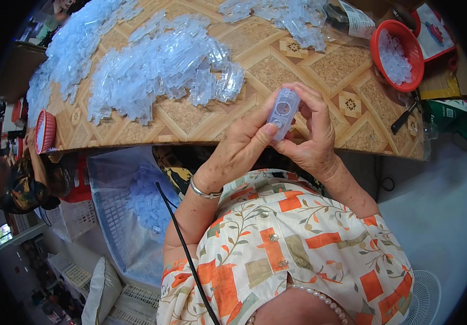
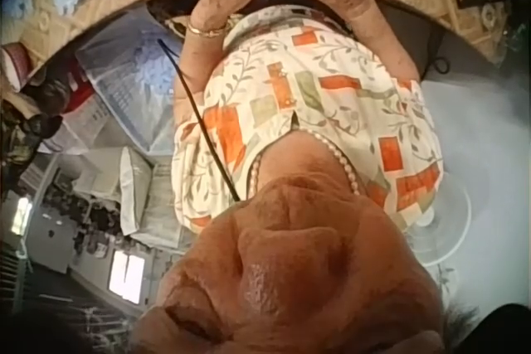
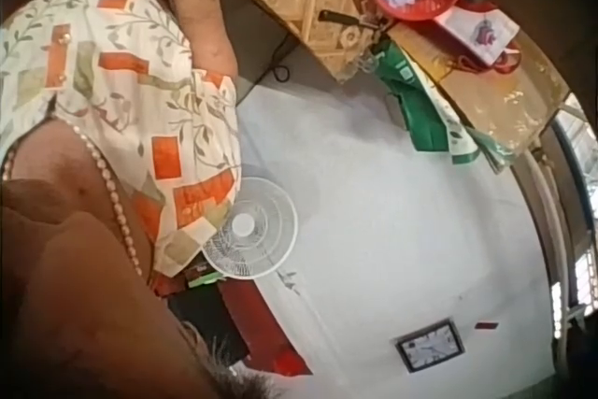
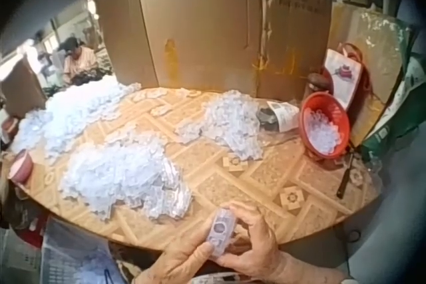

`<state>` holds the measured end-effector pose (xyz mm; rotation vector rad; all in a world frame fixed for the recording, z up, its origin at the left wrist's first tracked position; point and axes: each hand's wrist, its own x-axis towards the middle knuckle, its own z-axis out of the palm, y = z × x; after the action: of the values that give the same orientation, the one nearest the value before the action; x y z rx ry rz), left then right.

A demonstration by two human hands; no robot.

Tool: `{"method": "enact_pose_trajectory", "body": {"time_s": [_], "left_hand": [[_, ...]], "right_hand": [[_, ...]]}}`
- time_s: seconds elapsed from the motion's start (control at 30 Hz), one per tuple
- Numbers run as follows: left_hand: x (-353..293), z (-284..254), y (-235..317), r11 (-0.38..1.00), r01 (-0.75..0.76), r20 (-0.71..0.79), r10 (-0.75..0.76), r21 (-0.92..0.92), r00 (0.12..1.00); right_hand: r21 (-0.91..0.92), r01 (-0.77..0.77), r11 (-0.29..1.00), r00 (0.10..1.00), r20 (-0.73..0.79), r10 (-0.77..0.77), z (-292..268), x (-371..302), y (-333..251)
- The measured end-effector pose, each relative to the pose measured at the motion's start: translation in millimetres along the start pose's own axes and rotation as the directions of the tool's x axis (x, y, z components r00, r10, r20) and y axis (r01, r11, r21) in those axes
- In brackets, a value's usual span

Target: The person assembles small transparent plastic parts by hand, then places the assembled parts into a container.

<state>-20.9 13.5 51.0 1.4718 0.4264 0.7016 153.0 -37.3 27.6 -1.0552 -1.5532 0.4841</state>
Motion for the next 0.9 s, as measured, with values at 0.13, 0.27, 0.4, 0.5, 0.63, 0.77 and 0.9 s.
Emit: {"method": "enact_pose_trajectory", "body": {"time_s": [0.13,0.27,0.4,0.5,0.63,0.77,0.9], "left_hand": [[1,5,2,0.955,-0.013,-0.039,0.025,0.297,0.999],[7,13,-2,0.736,-0.206,-0.052,0.311,0.645,0.949],[3,13,-6,0.840,-0.083,-0.138,0.185,0.535,0.973],[-4,11,4,0.978,0.203,-0.165,-0.192,0.056,0.967],[-4,12,6,0.959,-0.009,-0.108,0.041,0.285,0.993],[-3,10,9,0.850,-0.224,-0.003,0.257,0.476,0.966],[-2,10,19,0.765,-0.263,0.090,0.262,0.588,0.961]], "right_hand": [[-0.021,0.013,1.000,0.999,-0.052,-0.014,1,-8,4],[-0.215,0.044,0.976,0.998,-0.031,-0.051,0,-10,5],[-0.206,0.047,0.977,0.999,-0.009,-0.050,-6,-2,-1],[0.008,-0.024,1.000,0.990,0.139,0.023,-20,5,-13],[0.557,-0.365,0.746,0.931,0.198,0.307,-27,5,-18],[0.560,-0.348,0.752,0.937,0.182,0.298,-27,1,-22],[0.502,-0.290,0.815,0.955,0.207,0.212,-32,2,-22]]}}
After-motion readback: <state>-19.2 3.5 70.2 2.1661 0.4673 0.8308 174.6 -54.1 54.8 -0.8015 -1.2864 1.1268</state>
